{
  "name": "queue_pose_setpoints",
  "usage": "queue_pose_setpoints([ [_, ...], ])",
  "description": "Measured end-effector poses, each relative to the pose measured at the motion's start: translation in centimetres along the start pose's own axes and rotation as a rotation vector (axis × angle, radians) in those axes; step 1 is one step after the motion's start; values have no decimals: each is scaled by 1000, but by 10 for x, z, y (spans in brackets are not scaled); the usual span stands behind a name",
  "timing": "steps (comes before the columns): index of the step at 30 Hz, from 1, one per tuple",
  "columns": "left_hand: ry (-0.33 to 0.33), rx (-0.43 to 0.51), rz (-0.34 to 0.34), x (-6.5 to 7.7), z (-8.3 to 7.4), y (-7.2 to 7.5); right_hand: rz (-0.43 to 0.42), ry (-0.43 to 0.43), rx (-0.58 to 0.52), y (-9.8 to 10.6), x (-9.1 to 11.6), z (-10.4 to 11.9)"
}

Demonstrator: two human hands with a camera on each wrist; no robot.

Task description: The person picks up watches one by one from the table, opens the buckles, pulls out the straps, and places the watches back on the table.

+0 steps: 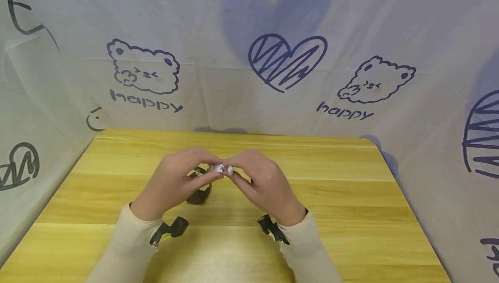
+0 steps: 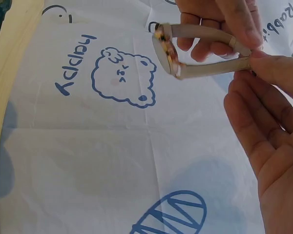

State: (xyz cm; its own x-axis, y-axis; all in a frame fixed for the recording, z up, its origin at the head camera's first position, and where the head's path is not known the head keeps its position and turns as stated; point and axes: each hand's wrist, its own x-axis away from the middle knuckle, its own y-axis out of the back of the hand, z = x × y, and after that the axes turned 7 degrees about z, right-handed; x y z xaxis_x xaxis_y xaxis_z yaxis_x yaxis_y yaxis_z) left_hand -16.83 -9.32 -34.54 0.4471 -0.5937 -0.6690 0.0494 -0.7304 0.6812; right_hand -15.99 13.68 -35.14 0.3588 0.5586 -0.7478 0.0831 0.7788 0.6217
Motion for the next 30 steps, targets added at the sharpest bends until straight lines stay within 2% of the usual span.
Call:
queue_pose_setpoints([
  [3,-5,-25,-12,-1,1,0,19,-31,43,0,-1,1],
  [6,-12,-51,-26,-1,2,-1,18,-56,41,0,-1,2],
  [12,-14,-81,-35,-1,2,-2,-9,-99,-84,-2,-2,4],
  [22,0,-86,-29,-2,1,-3,-17,-408,-452,-4,-2,12],
  [25,5,-89,-35,-2,1,-3,-28,-483,-473,-5,-2,13],
  [30,17,-103,-35,-2,3,-2,-16,-578,-440,-8,-3,13],
])
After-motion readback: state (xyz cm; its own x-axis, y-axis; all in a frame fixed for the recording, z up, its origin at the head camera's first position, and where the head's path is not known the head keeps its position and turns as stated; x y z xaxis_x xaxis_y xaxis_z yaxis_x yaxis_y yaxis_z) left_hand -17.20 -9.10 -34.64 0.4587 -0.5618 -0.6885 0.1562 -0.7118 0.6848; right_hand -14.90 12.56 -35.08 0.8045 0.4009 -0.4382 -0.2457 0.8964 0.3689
